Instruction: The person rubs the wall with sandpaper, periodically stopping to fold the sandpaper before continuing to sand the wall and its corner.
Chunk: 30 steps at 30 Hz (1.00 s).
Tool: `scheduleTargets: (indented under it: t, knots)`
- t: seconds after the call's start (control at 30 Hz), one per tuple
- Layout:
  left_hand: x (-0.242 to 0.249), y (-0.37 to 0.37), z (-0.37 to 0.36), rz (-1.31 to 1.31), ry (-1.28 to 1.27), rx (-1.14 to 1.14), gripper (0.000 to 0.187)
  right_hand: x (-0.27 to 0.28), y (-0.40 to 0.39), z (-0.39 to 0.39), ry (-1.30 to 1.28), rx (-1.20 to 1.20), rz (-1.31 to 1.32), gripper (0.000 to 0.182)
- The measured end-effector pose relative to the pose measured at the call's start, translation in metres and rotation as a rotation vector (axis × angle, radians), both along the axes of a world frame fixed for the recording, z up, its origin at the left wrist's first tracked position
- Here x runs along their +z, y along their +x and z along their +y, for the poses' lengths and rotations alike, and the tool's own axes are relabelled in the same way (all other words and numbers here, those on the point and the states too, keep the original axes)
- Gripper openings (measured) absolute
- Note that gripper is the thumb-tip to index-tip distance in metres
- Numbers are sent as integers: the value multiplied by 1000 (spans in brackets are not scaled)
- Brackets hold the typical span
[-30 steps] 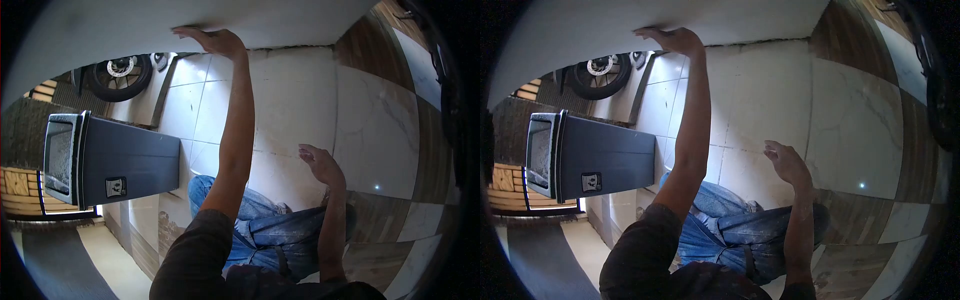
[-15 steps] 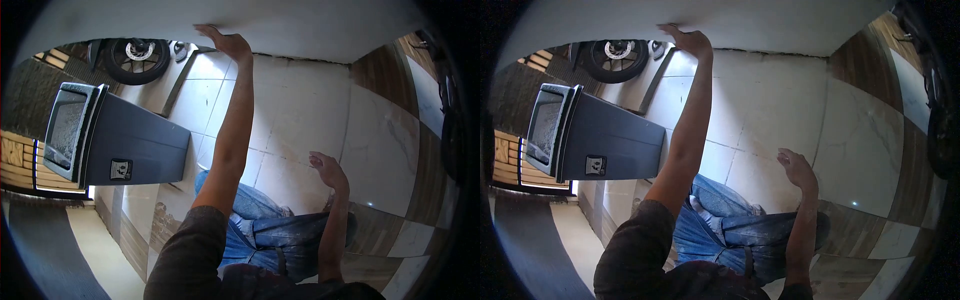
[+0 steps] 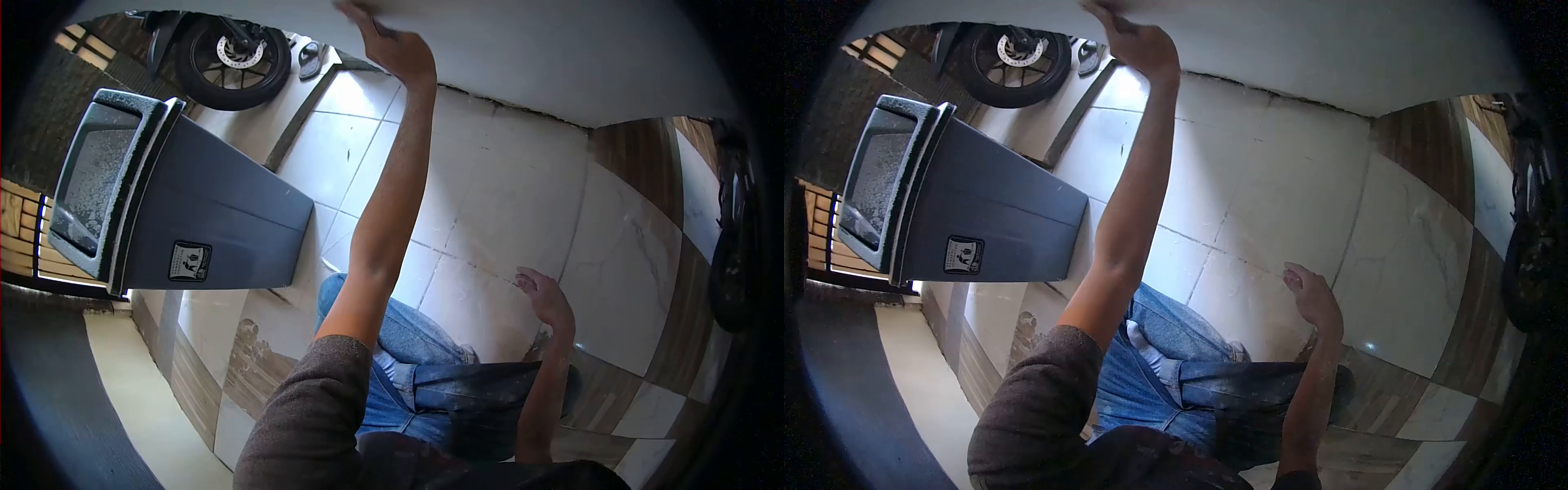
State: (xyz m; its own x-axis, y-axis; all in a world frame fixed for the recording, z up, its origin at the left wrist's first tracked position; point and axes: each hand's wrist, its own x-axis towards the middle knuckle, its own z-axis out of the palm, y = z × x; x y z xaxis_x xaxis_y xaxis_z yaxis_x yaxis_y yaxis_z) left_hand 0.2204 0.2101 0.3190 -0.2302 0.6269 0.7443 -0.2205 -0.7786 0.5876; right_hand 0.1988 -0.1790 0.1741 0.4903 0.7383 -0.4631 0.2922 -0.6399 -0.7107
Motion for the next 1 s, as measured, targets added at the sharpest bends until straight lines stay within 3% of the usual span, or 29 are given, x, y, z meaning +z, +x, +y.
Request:
scheduleTargets:
  t: [0.03, 0.1, 0.3, 0.37, 0.47, 0.5, 0.57, 0.63, 0.67, 0.83, 0.9, 0.97, 1.0]
  knots:
    - [12, -1, -4, -61, 72, 65, 53, 2, 0, 0, -28, -4, -16, 37]
    - [16, 2, 2, 55, 238, 398, 69, 1, -2, 0, -12, -27, 10, 36]
    - [-21, 5, 27, 143, 188, 330, 65, 1, -4, 9, -71, -1, -37, 35]
    - [-14, -4, 20, 69, 154, 144, 63, -2, -6, 10, -103, -2, -40, 34]
    - [12, -10, 26, 15, 376, 247, 61, -5, -3, 7, -101, -6, -62, 35]
    - [9, -6, 38, 6, 457, 340, 61, -3, -5, 7, -123, -12, -56, 35]
    - [-9, 1, 57, -27, 482, 318, 62, -2, 0, 15, -128, -7, -68, 36]
    - [-46, 6, 67, 80, 135, 277, 62, -9, 0, 12, -152, -5, -76, 37]
    - [-66, 7, 76, 227, -255, 99, 64, -11, -1, 12, -159, -3, -77, 37]
    - [-22, -12, 52, 59, -53, 9, 72, -11, -3, 8, -174, -32, -64, 39]
    - [-27, -6, 67, 39, 238, 359, 72, -12, -5, 10, -193, -35, -59, 39]
    - [-59, 9, 93, 115, 172, 413, 71, -14, 0, 17, -193, -44, -76, 39]
    - [-73, 13, 104, 433, -80, 584, 69, -18, 1, 17, -184, -23, -80, 38]
